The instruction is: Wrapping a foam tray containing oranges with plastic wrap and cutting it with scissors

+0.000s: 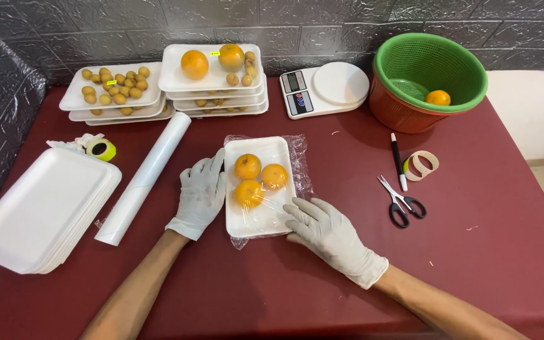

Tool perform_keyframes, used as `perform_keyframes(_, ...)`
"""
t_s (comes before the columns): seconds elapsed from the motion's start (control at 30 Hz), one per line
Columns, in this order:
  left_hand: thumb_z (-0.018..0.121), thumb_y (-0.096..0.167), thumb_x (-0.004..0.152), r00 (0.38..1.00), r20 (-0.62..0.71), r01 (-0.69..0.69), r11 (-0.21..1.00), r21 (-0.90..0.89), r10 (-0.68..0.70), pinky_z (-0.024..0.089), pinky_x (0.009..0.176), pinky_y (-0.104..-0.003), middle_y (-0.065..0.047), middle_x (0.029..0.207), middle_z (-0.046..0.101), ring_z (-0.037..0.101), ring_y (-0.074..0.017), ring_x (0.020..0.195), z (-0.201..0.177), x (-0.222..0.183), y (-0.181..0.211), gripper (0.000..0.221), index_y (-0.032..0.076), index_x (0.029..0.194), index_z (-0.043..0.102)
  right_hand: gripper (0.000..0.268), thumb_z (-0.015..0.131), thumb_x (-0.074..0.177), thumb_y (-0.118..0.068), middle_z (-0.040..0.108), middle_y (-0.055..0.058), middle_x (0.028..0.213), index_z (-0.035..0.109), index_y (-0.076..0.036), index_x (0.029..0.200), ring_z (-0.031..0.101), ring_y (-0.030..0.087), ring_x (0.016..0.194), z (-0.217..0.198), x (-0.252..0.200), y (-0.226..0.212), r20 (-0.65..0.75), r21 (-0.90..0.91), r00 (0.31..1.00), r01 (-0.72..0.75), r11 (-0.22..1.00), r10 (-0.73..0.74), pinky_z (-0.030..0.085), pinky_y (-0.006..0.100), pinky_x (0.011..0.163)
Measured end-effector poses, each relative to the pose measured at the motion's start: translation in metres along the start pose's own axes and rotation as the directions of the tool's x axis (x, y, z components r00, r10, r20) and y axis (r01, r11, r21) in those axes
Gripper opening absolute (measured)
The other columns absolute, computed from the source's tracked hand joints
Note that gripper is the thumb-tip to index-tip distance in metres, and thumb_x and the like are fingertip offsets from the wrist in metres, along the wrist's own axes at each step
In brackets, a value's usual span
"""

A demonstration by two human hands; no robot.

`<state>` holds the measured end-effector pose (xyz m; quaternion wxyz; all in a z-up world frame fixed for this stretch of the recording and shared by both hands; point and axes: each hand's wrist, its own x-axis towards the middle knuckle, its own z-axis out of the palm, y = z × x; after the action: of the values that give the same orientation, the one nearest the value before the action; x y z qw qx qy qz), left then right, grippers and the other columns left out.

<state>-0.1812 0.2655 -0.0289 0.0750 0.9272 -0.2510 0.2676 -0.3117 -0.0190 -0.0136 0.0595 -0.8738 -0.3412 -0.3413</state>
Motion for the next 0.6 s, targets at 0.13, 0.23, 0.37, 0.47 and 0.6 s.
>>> perform_keyframes(0.13, 0.052, 0.022, 0.104, 0.997, -0.066, 0.042, 0.995, -0.086, -0.048, 0.052, 0.084, -0.043, -0.006, 0.107, 0.068, 0.064, -0.0249, 0.106, -0.025, 0.004, -0.005, 0.043, 0.01, 0.146, 0.053, 0.066, 0.086, 0.074, -0.048, 0.066, 0.015, 0.13, 0.066, -0.012, 0.126, 0.064, 0.038, 0.12, -0.027, 0.036, 0.021, 0.021, 0.369, 0.984, -0.17, 0.914, 0.175, 0.053, 0.054, 0.1)
perform_keyframes(0.23, 0.052, 0.032, 0.103, 0.957, 0.114, 0.276, 0.958, -0.075, -0.267, 0.056, 0.062, -0.031, 0.007, 0.066, 0.062, 0.066, -0.0157, 0.062, -0.032, 0.006, -0.014, 0.02, 0.02, 0.109, 0.067, 0.03, 0.073, 0.09, -0.017, 0.071, 0.01, 0.122, 0.072, -0.014, 0.12, 0.066, 0.033, 0.119, -0.026, 0.065, 0.055, 0.205, 0.475, 0.909, -0.416, 0.775, 0.363, 0.053, 0.05, 0.1)
perform_keyframes(0.37, 0.048, 0.063, 0.094, 0.561, 0.771, 0.664, 0.72, -0.203, -0.3, 0.042, 0.054, -0.032, -0.002, 0.061, 0.072, 0.06, -0.0199, 0.049, -0.085, 0.03, -0.006, 0.058, 0.015, 0.075, 0.073, 0.039, 0.062, 0.097, -0.009, 0.068, 0.012, 0.129, 0.063, -0.015, 0.135, 0.062, 0.033, 0.125, 0.02, 0.085, 0.098, 0.339, 0.492, 0.831, -0.556, 0.67, 0.44, 0.05, 0.049, 0.106)
perform_keyframes(0.47, 0.052, 0.059, 0.093, 0.393, 0.905, 0.715, 0.674, -0.188, -0.165, 0.04, 0.055, -0.031, -0.006, 0.069, 0.078, 0.057, -0.0158, 0.046, -0.108, 0.031, 0.004, 0.056, 0.011, 0.081, 0.077, 0.041, 0.056, 0.102, -0.023, 0.066, 0.007, 0.134, 0.056, -0.027, 0.142, 0.061, 0.032, 0.127, 0.047, 0.111, 0.108, 0.521, 0.372, 0.698, -0.704, 0.605, 0.491, 0.048, 0.051, 0.109)
perform_keyframes(0.6, 0.067, 0.031, 0.082, 0.335, 0.942, 0.733, 0.628, -0.262, 0.002, 0.04, 0.056, -0.025, -0.012, 0.087, 0.082, 0.052, -0.0105, 0.047, -0.123, 0.038, 0.002, 0.035, 0.003, 0.099, 0.081, 0.032, 0.057, 0.101, -0.041, 0.07, -0.003, 0.131, 0.067, -0.036, 0.131, 0.061, 0.026, 0.129, 0.072, 0.136, 0.116, 0.709, 0.222, 0.454, -0.87, 0.44, 0.54, 0.047, 0.047, 0.112)
